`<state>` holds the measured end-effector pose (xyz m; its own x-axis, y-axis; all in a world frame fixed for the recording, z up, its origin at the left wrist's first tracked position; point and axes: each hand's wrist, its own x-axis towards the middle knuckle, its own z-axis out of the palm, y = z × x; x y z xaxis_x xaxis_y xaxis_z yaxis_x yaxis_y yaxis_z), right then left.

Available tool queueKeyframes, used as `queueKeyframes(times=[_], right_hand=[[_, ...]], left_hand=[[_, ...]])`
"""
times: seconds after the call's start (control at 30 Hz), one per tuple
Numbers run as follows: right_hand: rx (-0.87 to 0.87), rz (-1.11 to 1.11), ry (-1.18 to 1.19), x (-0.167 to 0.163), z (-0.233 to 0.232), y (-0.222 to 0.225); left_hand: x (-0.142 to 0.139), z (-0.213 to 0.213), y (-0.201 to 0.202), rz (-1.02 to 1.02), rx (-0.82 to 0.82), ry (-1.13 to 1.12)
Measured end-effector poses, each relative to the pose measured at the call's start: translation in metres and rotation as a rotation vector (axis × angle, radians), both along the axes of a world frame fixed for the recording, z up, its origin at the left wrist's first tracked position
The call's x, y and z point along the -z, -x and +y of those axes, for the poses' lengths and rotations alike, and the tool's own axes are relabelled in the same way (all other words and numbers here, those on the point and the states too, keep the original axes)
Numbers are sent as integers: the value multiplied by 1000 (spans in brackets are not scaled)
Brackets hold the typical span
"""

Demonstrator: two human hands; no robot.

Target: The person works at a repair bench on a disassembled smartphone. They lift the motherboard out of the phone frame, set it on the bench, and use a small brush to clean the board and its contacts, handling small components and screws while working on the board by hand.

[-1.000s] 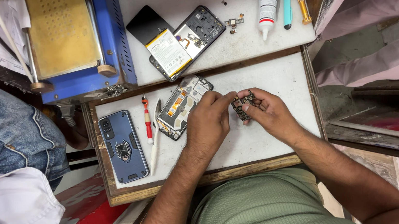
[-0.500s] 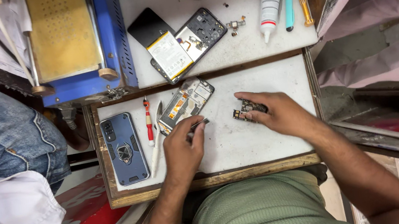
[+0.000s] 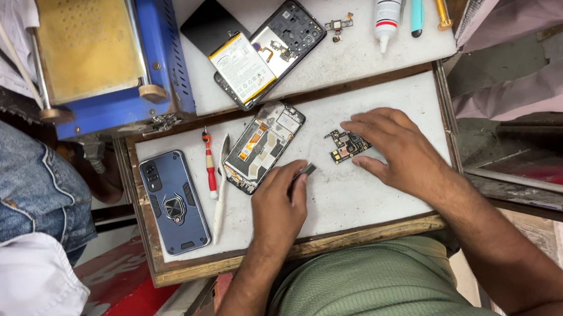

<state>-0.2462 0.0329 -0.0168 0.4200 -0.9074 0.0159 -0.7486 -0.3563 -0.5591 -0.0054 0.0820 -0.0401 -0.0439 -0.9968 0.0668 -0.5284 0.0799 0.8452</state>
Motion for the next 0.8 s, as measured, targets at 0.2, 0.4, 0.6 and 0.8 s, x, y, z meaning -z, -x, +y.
queueKeyframes(times=[0.2, 0.4, 0.6, 0.8], right_hand=[[72, -28, 80, 20, 9, -5], [114, -128, 19, 30, 8, -1], [190, -650, -293, 37, 10, 5], [111, -498, -400, 3, -3, 14]], left_hand=[[4, -34, 28, -14, 41, -21], [4, -48, 36, -52, 136, 80], [7, -23, 14, 194, 69, -6], [5, 3, -9, 106, 12, -176]])
